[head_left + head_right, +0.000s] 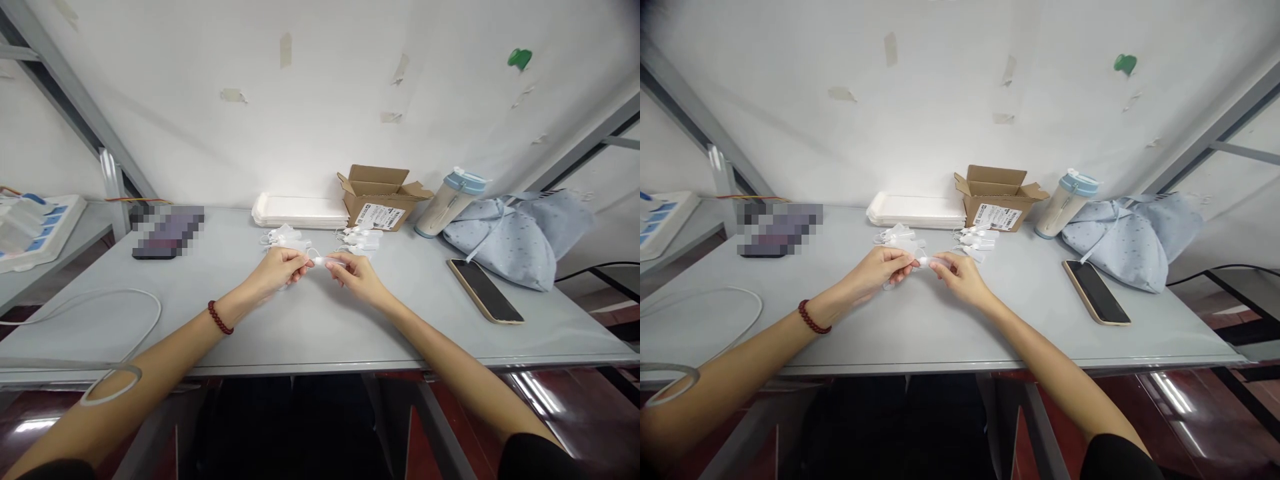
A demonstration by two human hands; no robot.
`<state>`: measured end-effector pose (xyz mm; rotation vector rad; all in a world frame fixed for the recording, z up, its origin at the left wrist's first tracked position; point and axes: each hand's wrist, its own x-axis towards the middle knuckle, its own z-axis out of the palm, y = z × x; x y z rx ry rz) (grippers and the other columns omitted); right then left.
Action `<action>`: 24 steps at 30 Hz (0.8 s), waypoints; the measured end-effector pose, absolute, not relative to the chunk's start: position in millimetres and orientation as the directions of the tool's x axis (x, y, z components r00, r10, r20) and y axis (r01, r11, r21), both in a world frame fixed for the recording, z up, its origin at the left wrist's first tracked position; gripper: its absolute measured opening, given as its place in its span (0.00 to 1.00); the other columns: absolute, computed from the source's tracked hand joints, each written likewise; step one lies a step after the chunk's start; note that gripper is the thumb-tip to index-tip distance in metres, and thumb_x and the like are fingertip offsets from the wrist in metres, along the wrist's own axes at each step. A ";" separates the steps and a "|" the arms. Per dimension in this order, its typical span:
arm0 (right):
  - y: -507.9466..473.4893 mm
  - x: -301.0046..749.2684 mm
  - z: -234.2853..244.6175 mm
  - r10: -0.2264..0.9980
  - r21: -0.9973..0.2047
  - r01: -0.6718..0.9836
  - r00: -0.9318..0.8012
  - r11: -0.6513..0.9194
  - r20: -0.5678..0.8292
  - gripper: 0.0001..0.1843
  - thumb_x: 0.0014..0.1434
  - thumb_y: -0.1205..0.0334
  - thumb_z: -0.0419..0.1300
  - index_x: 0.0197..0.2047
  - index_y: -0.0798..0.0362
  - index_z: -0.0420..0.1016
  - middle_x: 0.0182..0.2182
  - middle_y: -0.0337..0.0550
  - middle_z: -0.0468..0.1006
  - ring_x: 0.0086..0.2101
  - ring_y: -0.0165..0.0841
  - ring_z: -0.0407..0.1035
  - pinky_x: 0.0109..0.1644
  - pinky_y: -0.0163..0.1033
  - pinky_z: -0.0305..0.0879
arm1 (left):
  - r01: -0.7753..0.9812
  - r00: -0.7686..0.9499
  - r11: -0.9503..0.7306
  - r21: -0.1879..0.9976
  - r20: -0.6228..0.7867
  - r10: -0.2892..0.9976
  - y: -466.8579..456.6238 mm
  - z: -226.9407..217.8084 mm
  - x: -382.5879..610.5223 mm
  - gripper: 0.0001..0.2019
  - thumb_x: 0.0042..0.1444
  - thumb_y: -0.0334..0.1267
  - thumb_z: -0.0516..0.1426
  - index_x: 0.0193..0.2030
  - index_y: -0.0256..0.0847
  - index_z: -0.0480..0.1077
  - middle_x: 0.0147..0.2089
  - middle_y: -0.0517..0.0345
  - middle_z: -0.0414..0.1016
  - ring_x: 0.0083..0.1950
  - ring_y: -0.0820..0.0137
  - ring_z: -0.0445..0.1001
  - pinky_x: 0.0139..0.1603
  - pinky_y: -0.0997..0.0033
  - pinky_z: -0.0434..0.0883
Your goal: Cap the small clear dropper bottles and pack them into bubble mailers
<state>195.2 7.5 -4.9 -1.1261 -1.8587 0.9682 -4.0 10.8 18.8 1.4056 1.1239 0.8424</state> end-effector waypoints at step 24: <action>9.1 198.1 6.5 0.922 -0.931 0.243 -0.340 0.274 0.183 0.23 0.58 0.44 0.59 0.42 0.56 0.77 0.23 0.35 0.66 0.22 0.26 0.59 0.28 0.35 0.58 | 0.173 0.298 -0.106 0.979 0.051 0.953 18.8 24.2 -7.8 0.14 0.54 0.44 0.57 0.26 0.36 0.72 0.24 0.58 0.70 0.23 0.76 0.64 0.23 0.75 0.62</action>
